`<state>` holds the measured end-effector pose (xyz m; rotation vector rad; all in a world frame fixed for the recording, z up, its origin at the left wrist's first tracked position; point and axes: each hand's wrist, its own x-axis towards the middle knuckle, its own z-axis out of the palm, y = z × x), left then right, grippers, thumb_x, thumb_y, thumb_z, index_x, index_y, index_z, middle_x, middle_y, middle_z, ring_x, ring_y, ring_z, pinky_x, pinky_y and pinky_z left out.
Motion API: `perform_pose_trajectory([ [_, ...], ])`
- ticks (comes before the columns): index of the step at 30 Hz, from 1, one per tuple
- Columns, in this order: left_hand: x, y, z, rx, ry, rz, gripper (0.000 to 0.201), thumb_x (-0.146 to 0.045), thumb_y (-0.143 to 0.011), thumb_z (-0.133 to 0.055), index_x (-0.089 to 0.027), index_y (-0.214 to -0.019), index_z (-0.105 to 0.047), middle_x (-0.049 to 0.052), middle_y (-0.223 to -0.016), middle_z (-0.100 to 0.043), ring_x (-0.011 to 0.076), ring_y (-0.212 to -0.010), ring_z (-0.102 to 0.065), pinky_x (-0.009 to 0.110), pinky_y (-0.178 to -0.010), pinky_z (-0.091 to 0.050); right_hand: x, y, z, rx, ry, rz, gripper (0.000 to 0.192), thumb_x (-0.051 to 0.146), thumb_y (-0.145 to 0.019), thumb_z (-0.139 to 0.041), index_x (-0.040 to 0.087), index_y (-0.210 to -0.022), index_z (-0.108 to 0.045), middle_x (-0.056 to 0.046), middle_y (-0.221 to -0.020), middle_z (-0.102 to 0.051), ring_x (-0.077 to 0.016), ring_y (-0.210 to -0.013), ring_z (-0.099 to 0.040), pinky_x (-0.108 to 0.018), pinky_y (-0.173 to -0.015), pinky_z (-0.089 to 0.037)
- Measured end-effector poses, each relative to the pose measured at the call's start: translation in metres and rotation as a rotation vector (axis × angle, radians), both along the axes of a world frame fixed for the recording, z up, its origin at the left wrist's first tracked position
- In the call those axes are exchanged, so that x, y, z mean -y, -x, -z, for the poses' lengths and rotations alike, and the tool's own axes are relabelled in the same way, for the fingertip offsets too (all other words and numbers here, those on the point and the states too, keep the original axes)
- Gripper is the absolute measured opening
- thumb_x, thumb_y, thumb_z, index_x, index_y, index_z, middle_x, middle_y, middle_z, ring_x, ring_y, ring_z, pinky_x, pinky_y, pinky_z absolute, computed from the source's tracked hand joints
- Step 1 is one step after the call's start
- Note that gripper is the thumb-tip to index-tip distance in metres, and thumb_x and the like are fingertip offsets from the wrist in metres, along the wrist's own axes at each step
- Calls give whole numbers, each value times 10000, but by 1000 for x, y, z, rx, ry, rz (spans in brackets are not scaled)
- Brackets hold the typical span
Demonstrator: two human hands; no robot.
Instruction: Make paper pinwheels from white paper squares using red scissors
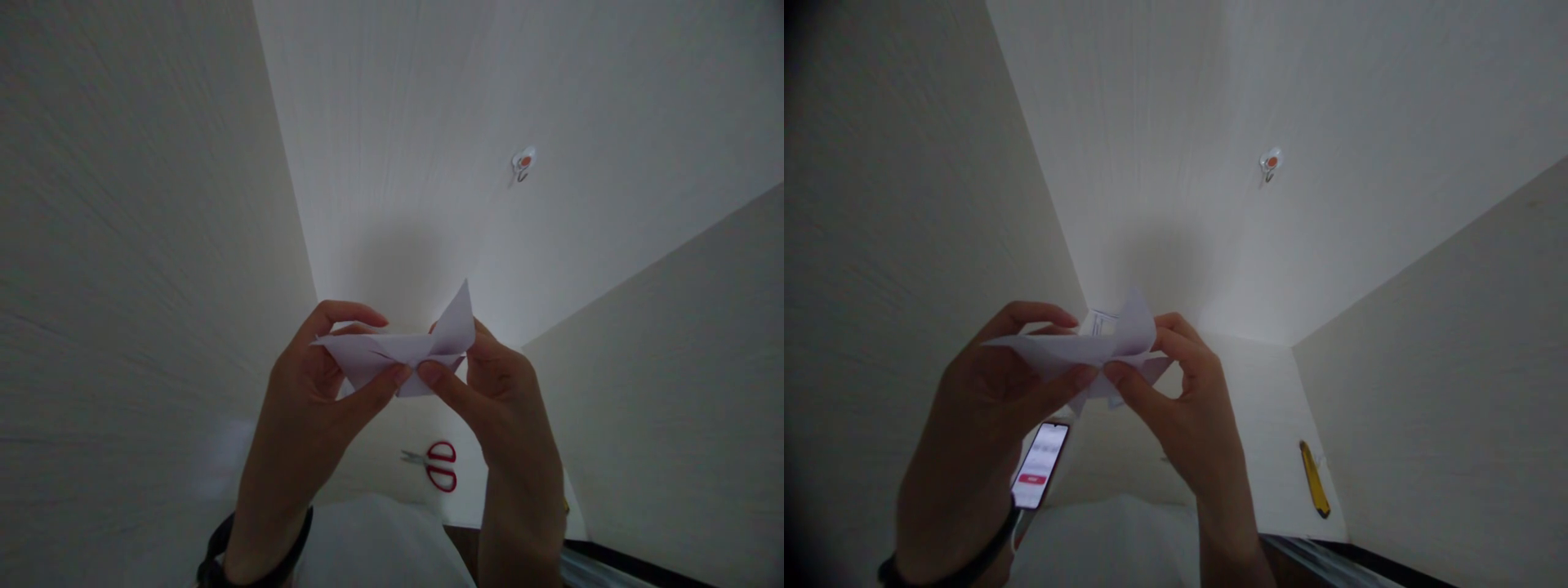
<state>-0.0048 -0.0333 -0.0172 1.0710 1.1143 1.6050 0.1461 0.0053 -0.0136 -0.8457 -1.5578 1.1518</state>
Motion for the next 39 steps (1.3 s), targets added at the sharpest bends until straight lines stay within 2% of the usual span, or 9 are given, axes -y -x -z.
perform_pose_trajectory([
  [4, 0, -1, -2, -3, 6, -16, 323, -110, -722, -755, -256, -973, -615, -27, -790, -685, 128, -651, -659, 186, -554, -527, 1, -1, -1, -22, 31, -12, 146, 192, -799, -735, 298, -894, -766, 4, -905, -663, -191, -895, -615, -345, -823, -497],
  [10, 1, -4, -2, 12, -11, -32, 323, -119, -713, -788, -293, -939, -636, -72, -759, -665, 82, -614, -601, 130, -536, -485, 1, -5, 0, -77, 83, -58, 87, 217, -807, -716, 283, -824, -771, -9, -923, -674, -181, -818, -634, -323, -720, -540],
  [15, 0, -2, -1, 29, -40, -9, 349, -44, -712, -751, -293, -933, -648, -82, -764, -658, 66, -615, -595, 115, -536, -474, 2, -3, 1, -82, 77, -12, 20, 286, -785, -750, 279, -793, -768, -8, -885, -684, -173, -783, -636, -300, -682, -559],
  [20, 1, -2, -2, 11, -23, -45, 340, -60, -695, -775, -276, -924, -647, -65, -755, -656, 86, -588, -602, 148, -520, -492, 5, 0, 2, -102, 159, 10, 74, 315, -774, -771, 284, -840, -765, -16, -891, -672, -182, -810, -640, -266, -608, -553],
  [24, 1, -2, -2, 15, -17, -46, 349, -65, -701, -775, -291, -935, -651, -67, -770, -666, 89, -607, -613, 145, -529, -496, 6, 1, 3, -137, 165, -1, 76, 305, -782, -771, 296, -858, -768, -10, -889, -666, -181, -835, -639, -257, -614, -549],
  [30, 1, -1, -3, 1, -23, -58, 331, -83, -684, -796, -278, -908, -650, -70, -750, -654, 84, -565, -591, 154, -521, -500, 4, 1, 4, -135, 140, 16, 77, 273, -763, -786, 304, -832, -773, 9, -870, -671, -155, -768, -633, -231, -580, -527],
  [39, 4, -4, -5, -33, -15, -89, 332, -55, -704, -752, -298, -904, -645, -93, -802, -645, 53, -546, -562, 132, -513, -476, 5, 1, 1, -99, 108, -10, 49, 253, -769, -770, 281, -808, -763, -9, -900, -673, -183, -835, -639, -295, -695, -559],
])
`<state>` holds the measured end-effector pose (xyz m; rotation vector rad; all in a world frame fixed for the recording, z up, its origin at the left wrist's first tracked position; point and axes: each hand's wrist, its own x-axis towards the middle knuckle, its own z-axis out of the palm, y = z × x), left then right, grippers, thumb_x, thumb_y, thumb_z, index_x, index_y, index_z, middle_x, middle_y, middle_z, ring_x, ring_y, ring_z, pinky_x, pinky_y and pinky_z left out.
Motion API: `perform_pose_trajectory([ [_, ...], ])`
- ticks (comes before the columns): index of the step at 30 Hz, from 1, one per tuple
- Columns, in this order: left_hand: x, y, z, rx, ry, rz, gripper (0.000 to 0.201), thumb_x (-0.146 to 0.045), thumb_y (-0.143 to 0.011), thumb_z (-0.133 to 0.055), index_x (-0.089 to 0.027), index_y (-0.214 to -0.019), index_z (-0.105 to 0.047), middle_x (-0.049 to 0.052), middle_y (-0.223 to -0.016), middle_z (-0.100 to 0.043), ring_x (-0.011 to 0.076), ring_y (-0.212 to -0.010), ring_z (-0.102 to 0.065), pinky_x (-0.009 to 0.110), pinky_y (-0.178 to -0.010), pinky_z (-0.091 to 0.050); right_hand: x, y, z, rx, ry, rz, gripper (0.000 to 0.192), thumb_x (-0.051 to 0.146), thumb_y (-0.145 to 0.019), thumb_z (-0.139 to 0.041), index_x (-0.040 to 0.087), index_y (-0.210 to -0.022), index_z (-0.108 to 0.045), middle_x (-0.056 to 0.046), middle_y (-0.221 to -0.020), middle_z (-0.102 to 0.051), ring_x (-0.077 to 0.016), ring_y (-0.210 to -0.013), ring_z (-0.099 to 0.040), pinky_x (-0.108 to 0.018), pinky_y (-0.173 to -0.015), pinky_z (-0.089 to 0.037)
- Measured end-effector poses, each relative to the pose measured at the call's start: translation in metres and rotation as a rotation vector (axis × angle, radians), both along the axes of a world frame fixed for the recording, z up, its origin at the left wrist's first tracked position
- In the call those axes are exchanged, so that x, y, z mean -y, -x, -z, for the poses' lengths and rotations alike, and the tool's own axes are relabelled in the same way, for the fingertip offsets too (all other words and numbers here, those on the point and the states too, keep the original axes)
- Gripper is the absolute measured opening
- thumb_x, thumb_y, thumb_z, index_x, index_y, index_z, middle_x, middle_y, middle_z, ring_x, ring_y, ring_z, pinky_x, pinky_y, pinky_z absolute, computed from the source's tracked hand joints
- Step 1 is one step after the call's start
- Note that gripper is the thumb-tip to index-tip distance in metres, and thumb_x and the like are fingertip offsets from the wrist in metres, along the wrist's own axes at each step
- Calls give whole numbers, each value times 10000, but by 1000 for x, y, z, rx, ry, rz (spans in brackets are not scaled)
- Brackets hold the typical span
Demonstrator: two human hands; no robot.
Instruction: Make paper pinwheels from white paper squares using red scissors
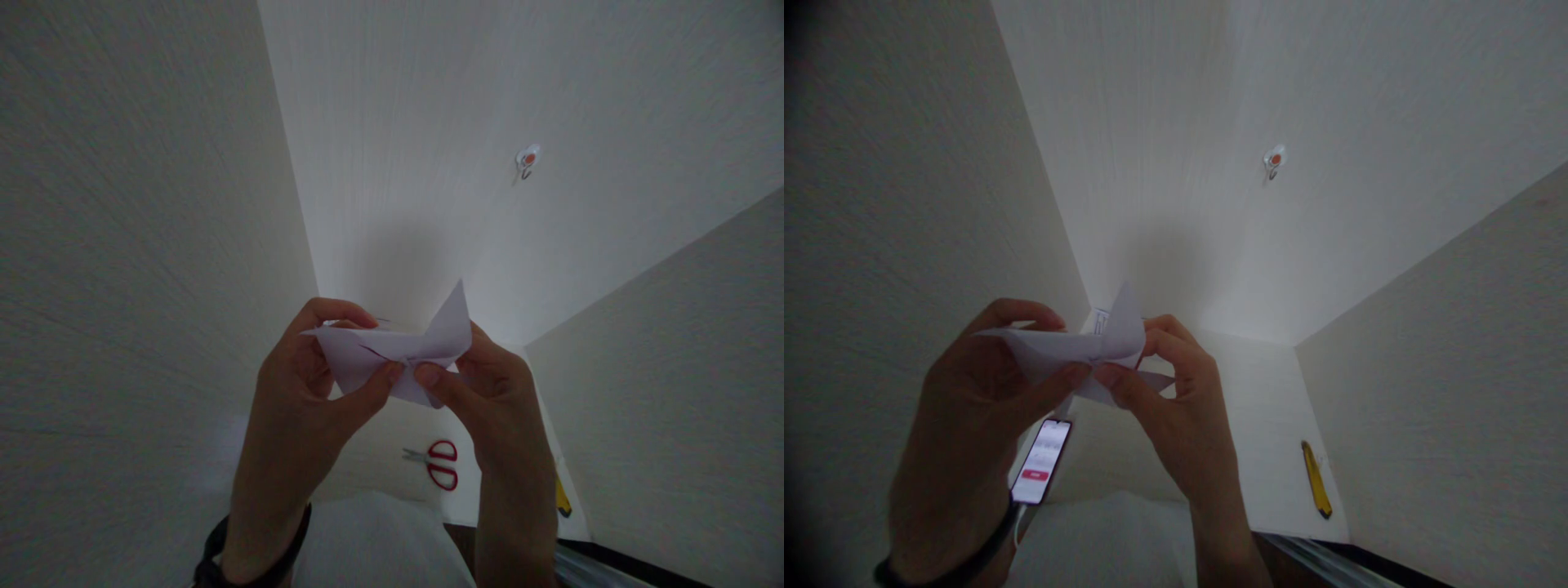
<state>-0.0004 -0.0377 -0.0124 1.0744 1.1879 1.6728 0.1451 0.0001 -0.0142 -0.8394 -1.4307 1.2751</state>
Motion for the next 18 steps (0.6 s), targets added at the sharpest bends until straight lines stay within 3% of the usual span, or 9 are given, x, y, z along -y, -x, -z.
perform_pose_trajectory([
  [5, 2, -2, 0, 2, -7, -3, 362, -45, -704, -753, -303, -926, -630, -101, -742, -644, 58, -522, -562, 133, -495, -467, 0, 1, 0, 73, -92, 42, 79, 208, -787, -731, 261, -841, -754, -32, -1000, -685, -209, -924, -645, -359, -823, -550],
  [12, -1, -2, 6, 81, -1, 32, 461, -90, -728, -782, -302, -1104, -620, -48, -741, -718, 107, -619, -659, 150, -549, -522, 0, 2, 5, 85, -112, 126, 39, 208, -796, -708, 240, -802, -728, -29, -950, -672, -200, -871, -643, -333, -744, -551],
  [16, -3, 0, 8, 162, -28, 77, 250, -193, -795, -758, -280, -1001, -647, -49, -757, -717, 118, -713, -694, 152, -601, -539, 1, 2, 7, 74, -47, 155, 23, 227, -812, -707, 246, -814, -720, -18, -876, -656, -194, -841, -630, -319, -715, -543],
  [18, -3, 1, 8, 155, -31, 35, 114, -245, -834, -722, -259, -924, -654, -46, -755, -704, 115, -712, -676, 152, -597, -522, 1, 2, 9, 62, -29, 164, 17, 238, -817, -707, 246, -810, -719, -17, -854, -653, -197, -837, -632, -317, -708, -541],
])
